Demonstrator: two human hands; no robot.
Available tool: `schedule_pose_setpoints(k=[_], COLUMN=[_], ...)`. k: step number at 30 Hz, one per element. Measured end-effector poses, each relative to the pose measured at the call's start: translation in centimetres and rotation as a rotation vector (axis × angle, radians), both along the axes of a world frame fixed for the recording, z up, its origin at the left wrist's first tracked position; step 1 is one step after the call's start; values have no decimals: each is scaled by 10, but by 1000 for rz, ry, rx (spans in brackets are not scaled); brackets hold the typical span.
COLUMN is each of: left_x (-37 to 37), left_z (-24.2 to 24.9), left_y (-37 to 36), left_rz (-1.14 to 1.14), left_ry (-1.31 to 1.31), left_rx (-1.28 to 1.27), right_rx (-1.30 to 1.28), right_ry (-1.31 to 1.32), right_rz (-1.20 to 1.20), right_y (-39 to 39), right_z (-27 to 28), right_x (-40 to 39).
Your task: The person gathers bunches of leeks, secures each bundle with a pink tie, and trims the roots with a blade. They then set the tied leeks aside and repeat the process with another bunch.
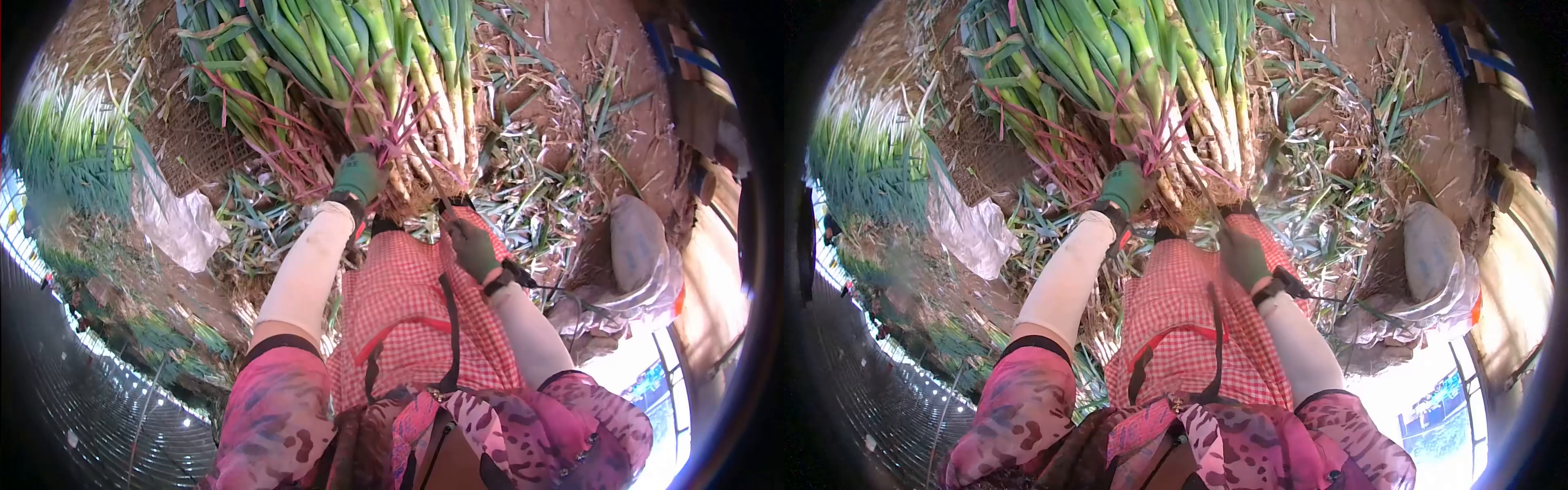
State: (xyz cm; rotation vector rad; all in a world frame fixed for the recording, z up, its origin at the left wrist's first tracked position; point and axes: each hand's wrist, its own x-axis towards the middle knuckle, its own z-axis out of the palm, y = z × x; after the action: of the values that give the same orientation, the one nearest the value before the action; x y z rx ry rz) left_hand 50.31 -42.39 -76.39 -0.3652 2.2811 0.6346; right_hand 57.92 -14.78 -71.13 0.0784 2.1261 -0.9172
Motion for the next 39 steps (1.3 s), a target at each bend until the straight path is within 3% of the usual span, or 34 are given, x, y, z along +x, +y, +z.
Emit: schedule_pose_setpoints(k=[1,3,5,7,10,12,13,15,17,18,19,20,21,23,24,25,26,30,33,36,39], left_x=[5,24,41,75,215,275,320,283,250,238,118,55,-9,-121,-167,-212,-251,-375,-391,-385,-377], left_z=[-6,-27,-19,9,28,83,85,106,134,104,167,165,169,144,160,176,165,69,37,49,79], left_y=[-4,-13,-37,-65,-114,-150,-189,-241,-290,-345,-307,-299,-306,-298,-266,-234,-217,-192,-169,-163,-169], left_rz=[14,-203,-361,-515,-1082,-1159,-966,-351,286,224,637,756,787,702,693,686,524,125,-22,136,96], left_ry=[7,-59,-211,-370,-334,-501,-432,-276,-104,35,91,469,278,684,653,621,793,663,732,628,535], left_rx=[20,-127,-168,-62,196,216,203,-104,-364,-484,-334,-288,-560,-243,-166,-90,-132,-292,-488,-265,35], right_rx=[-21,-65,18,69,73,-7,-52,-457,-733,-665,-592,-698,-806,-722,-678,-673,-666,-581,-584,-661,-635], right_ry=[75,242,115,-48,-215,-364,-443,-586,-383,-188,7,10,7,35,-122,-114,-110,-265,-277,-425,-317], right_rz=[98,293,-174,-159,-209,-406,-505,-794,-639,-526,-415,-416,-415,-301,-399,-375,-353,-308,-292,-335,-296], right_y=[12,39,53,81,113,103,93,57,11,-9,-29,-44,-60,-82,-95,-103,-110,-121,-120,-122,-146], right_z=[6,41,107,155,178,170,169,171,168,154,141,140,140,133,144,141,136,132,116,116,104], right_x=[8,30,40,28,19,-4,-18,-66,-107,-120,-132,-147,-161,-185,-198,-208,-215,-246,-255,-285,-325])
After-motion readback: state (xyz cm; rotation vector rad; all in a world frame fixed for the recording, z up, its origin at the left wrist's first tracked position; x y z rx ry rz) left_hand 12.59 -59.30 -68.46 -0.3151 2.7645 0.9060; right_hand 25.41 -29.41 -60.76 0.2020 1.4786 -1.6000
